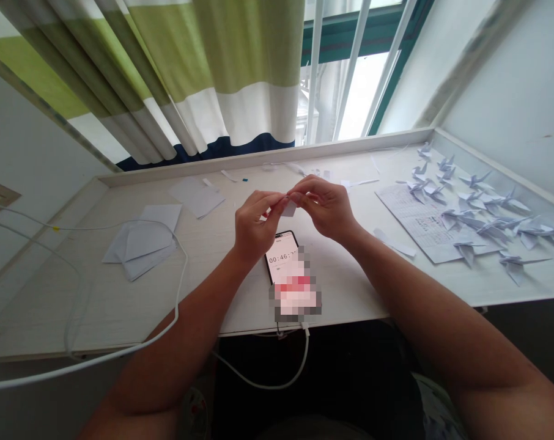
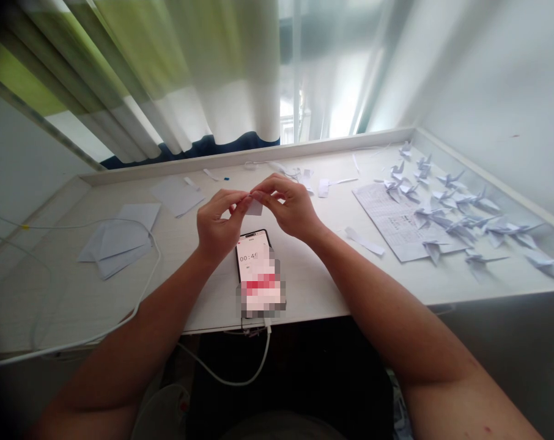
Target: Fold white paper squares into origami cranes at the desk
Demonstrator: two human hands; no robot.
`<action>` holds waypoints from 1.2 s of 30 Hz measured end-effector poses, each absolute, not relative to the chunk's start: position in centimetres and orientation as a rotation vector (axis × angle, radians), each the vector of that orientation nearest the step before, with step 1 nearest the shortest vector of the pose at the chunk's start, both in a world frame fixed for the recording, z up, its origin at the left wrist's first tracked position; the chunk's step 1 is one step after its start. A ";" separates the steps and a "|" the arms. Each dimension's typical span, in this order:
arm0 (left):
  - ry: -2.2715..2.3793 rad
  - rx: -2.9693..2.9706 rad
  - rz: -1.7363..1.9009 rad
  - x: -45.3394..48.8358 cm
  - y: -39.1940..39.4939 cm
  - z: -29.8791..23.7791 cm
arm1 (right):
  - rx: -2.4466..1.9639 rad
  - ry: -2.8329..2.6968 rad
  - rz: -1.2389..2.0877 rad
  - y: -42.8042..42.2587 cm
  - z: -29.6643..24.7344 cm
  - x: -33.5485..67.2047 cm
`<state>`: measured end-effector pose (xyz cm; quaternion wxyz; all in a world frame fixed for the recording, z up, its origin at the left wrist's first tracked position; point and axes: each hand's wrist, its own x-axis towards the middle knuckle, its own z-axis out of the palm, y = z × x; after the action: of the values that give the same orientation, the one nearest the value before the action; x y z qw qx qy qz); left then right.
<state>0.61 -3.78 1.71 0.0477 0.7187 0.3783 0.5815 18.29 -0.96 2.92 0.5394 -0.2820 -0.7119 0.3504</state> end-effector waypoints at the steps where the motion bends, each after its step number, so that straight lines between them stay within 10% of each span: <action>1: 1.164 2.142 1.759 0.7 -3.9 1.7 | -0.676 -1.693 0.826 -1.0 2.9 18.3; 36: 1.044 1.301 1.496 0.8 -3.0 1.4 | -0.777 -1.666 0.879 -0.7 2.6 18.0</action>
<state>0.76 -2.97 1.40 0.4354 0.5227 0.4194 0.6012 18.01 -0.66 2.60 0.5244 -0.3248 -0.6961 0.3674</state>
